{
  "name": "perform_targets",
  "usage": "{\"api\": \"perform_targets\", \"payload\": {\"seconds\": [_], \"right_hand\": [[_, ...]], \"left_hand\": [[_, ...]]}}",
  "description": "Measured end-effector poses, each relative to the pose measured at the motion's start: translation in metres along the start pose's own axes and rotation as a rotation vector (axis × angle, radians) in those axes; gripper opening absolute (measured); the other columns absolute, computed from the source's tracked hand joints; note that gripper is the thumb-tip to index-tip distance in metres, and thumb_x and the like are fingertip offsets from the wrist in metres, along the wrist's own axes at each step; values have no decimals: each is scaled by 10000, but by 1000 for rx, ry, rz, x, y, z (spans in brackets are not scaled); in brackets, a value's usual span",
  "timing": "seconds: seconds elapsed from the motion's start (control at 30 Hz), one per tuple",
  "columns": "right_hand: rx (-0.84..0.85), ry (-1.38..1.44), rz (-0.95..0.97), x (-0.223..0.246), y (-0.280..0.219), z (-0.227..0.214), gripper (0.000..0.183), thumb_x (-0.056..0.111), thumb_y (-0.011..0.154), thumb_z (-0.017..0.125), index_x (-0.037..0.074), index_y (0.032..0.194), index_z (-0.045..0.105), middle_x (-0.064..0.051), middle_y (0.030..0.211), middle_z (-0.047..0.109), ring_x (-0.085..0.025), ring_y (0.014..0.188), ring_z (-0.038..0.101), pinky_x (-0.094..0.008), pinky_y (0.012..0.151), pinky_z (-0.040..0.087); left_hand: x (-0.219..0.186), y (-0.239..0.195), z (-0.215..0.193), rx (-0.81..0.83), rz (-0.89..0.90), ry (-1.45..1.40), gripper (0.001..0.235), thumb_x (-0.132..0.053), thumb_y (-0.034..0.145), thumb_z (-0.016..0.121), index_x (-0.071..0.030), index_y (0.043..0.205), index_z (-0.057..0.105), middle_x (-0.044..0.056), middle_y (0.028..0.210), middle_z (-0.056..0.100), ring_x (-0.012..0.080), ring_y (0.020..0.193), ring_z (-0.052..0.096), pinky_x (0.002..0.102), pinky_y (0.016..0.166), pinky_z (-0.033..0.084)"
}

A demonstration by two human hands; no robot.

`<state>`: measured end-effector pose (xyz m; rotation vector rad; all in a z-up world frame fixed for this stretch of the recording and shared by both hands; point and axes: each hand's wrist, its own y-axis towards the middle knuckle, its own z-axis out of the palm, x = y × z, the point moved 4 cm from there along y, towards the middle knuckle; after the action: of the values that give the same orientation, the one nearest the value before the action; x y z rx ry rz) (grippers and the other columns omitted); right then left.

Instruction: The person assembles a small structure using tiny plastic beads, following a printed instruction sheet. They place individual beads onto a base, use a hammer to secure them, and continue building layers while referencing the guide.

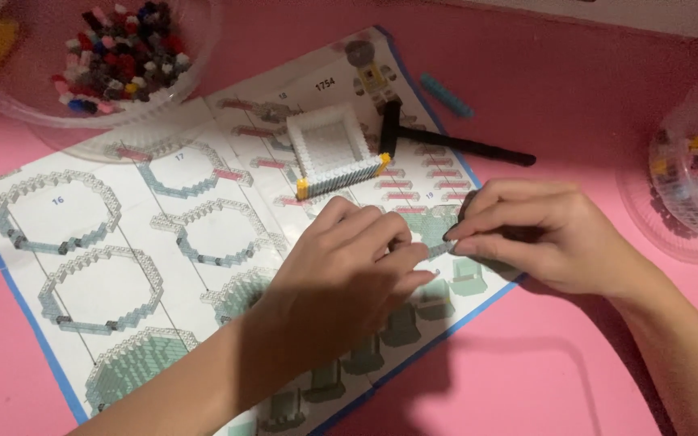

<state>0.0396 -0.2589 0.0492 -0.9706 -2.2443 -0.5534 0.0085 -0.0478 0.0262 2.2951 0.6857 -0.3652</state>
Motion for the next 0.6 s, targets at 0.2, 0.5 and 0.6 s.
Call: {"api": "perform_targets", "payload": {"seconds": [0.2,0.5,0.6], "right_hand": [[-75,125,92,-12,-3,-8,111,102,871,786,40,951,833,-87,916,807,-166,824,768,-261,798,614],[-118,24,2,0,-6,-12,119,125,873,794,58,968,819,-66,922,802,-155,823,752,-272,813,578],[-225,112,-58,15,2,-15,147,7,865,788,-23,1009,783,-144,937,766,-188,819,719,-247,737,573]], "left_hand": [[-1,2,-6,-82,21,79,172,-61,962,875,-24,995,710,83,862,664,251,754,595,387,752,459],[-7,10,-29,-155,55,-105,84,-53,1058,668,16,1068,716,125,931,662,321,818,619,429,763,495],[-5,18,-58,-182,144,-136,78,2,992,792,76,1015,785,189,934,780,293,813,737,375,730,643]]}}
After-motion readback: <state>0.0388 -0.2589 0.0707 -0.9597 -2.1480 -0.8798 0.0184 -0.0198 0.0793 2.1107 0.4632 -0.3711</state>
